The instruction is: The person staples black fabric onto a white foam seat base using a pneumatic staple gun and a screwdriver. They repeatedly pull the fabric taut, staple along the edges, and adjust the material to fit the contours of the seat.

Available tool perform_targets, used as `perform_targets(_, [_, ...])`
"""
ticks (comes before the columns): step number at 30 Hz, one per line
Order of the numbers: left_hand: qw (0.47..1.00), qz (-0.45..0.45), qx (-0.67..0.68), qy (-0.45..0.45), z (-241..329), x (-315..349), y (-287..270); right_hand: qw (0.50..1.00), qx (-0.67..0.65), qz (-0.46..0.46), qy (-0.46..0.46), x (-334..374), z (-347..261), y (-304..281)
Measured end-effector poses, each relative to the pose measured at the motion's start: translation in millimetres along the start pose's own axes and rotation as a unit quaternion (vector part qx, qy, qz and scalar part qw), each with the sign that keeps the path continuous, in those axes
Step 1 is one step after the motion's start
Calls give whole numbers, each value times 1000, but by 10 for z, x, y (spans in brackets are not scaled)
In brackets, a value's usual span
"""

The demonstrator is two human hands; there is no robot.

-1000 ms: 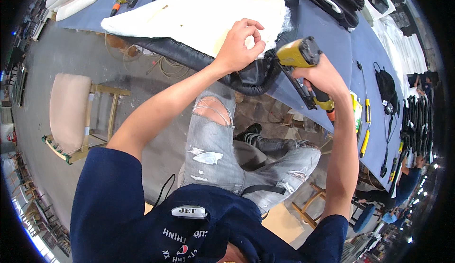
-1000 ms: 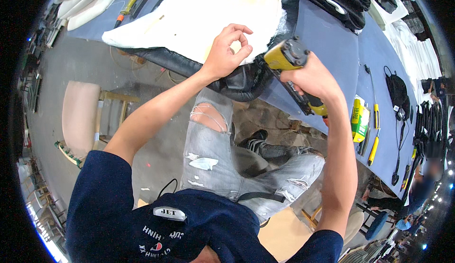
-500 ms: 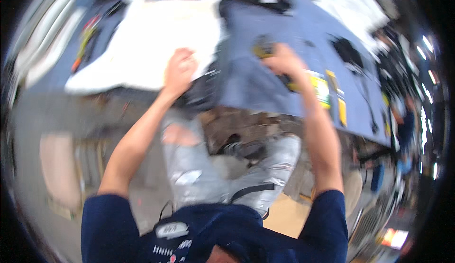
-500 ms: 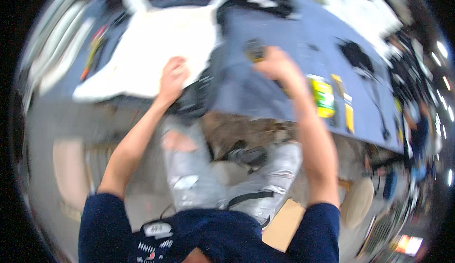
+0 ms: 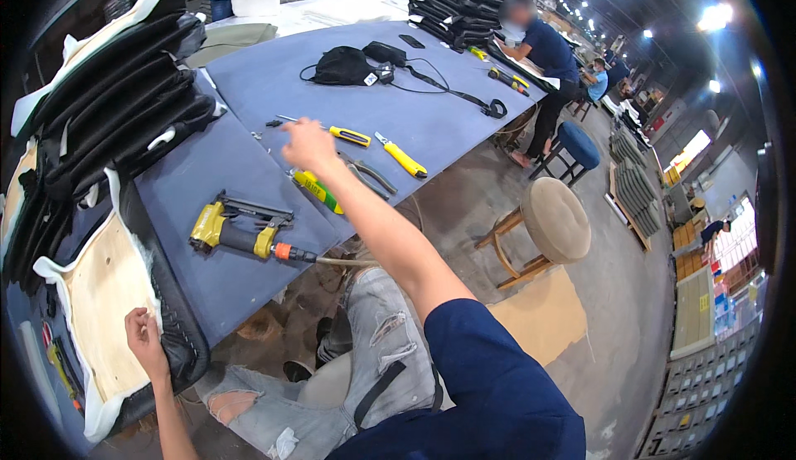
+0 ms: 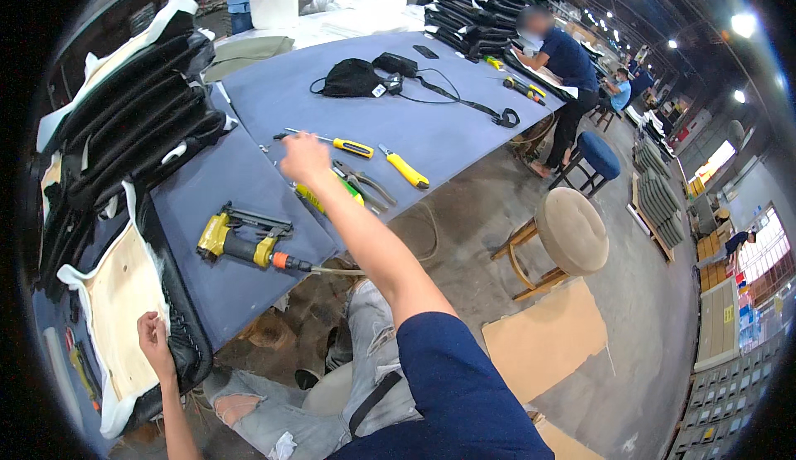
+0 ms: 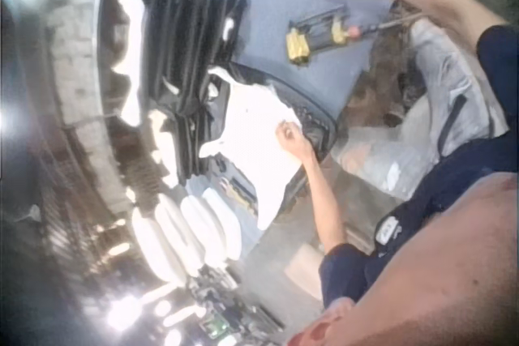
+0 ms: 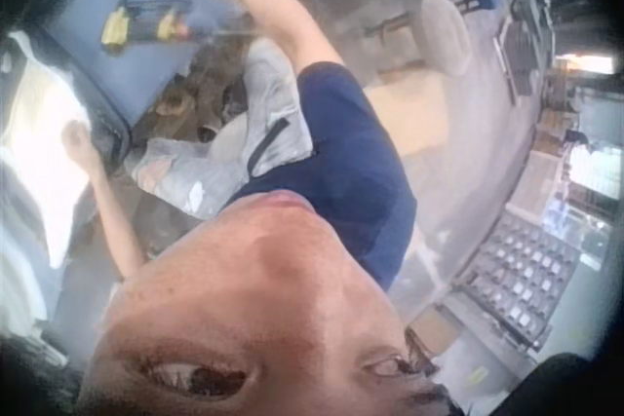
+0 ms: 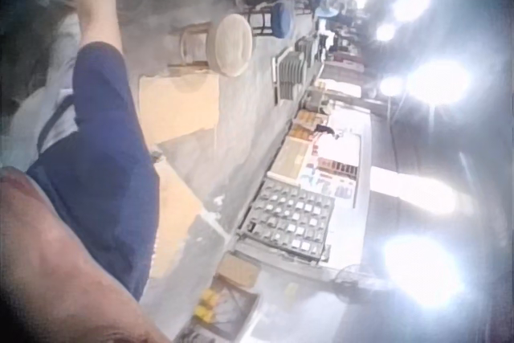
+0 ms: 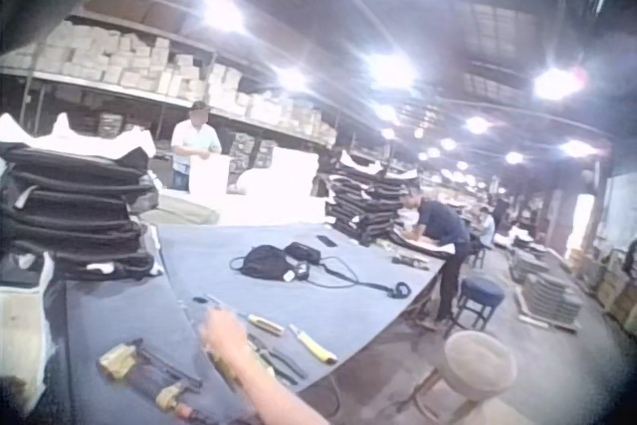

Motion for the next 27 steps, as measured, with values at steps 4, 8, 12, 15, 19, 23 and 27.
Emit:
perform_targets(4, [1000, -17, -4, 25, -42, 0, -34, 989, 113, 18, 93, -209, 1010, 208])
perform_targets(8, [998, -17, -38, 49, -91, 20, -87, 980, 120, -100, 121, -223, 1242, 381])
perform_targets(12, [999, -19, -26, 26, -45, 15, -56, 984, 117, -67, 117, -250, 1290, 297])
perform_targets(15, [999, -21, -32, 18, -37, 32, -65, 979, 152, -29, 129, -233, 1500, 262])
perform_targets(19, [1000, -9, -25, 17, -49, 26, -60, 977, 160, -52, 133, -192, 1582, 197])
perform_targets(23, [1000, -9, -15, 8, -14, 42, -64, 980, 159, -61, 106, -132, 1606, 285])
perform_targets(27, [998, -6, -40, 41, 85, -25, 61, 989, -8, 12, 144, 71, 1772, -8])
Point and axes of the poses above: each hand's wrist, its own x-axis away from the middle knuckle, its own y-axis out of the palm, z = x × y, the point moved 6 cm from there along -x, towards the middle knuckle, and after that the axes turned 5 degrees about -z, right-handed, at the moved point
